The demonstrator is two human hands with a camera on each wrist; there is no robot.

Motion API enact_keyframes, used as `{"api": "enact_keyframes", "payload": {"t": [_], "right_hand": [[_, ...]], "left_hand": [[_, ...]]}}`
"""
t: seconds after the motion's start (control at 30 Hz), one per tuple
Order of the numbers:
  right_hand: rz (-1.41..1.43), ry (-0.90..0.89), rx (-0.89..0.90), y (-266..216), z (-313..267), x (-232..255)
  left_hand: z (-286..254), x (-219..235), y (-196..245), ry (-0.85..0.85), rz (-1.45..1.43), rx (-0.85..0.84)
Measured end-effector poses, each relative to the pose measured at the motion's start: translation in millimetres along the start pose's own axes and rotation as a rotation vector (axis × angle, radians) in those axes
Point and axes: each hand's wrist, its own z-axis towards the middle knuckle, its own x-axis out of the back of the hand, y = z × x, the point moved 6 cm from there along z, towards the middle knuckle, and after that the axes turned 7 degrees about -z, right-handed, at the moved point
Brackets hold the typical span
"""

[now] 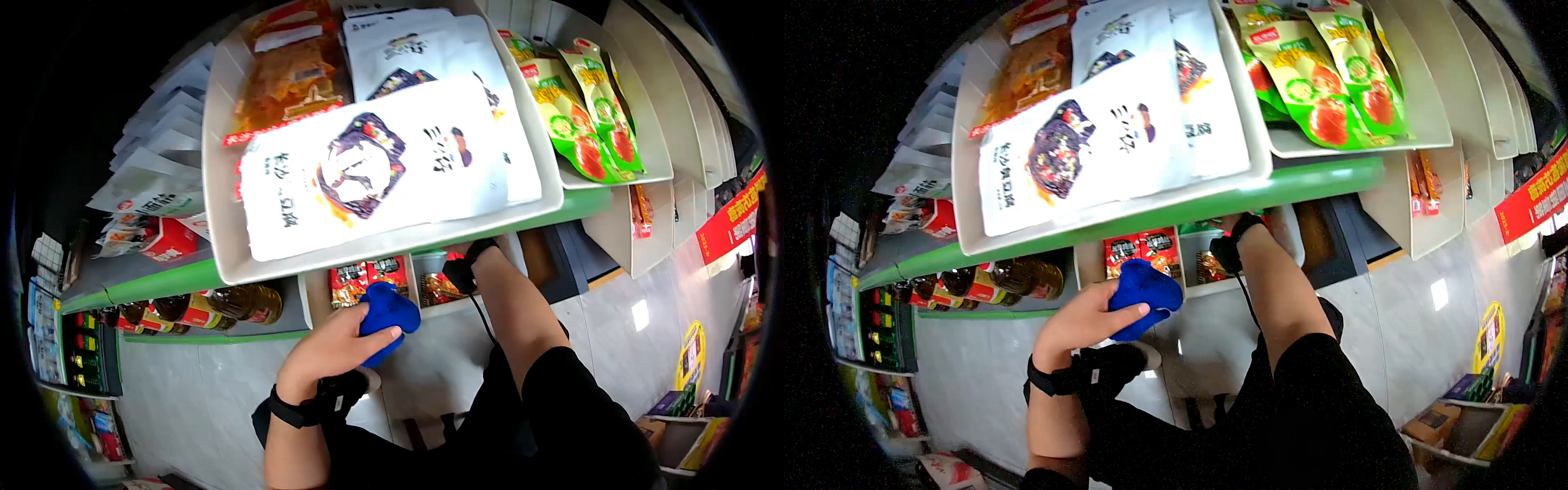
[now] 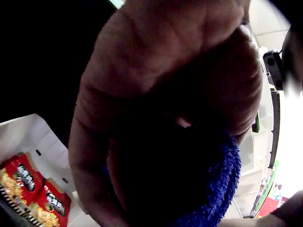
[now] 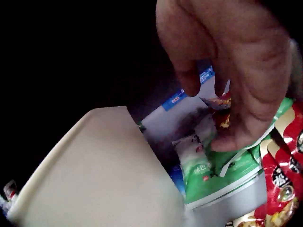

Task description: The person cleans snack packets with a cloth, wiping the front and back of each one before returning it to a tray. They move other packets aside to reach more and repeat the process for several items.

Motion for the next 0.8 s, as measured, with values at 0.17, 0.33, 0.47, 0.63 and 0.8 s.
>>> {"api": "enact_keyframes", "payload": {"t": [0.17, 0.33, 0.47, 0.63, 0.8], "right_hand": [[0.133, 0.095, 0.029, -2, 30, 5], [0.306, 0.174, 0.112, 6, 41, 17], [0.523, 0.221, 0.269, 17, 42, 39], [0.688, 0.248, 0.439, 3, -34, 60], [0.326, 0.004, 0.537, 0, -132, 46]], "left_hand": [[-4, 5, -2, 0.012, -0.154, -0.039], [-1, 14, -19, 0.016, -0.078, 0.025], [0, 14, -12, 0.102, -0.065, 0.017], [8, 1, 1, 0.199, -0.165, -0.165], [20, -20, 0, 0.008, -0.088, -0.246]]}}
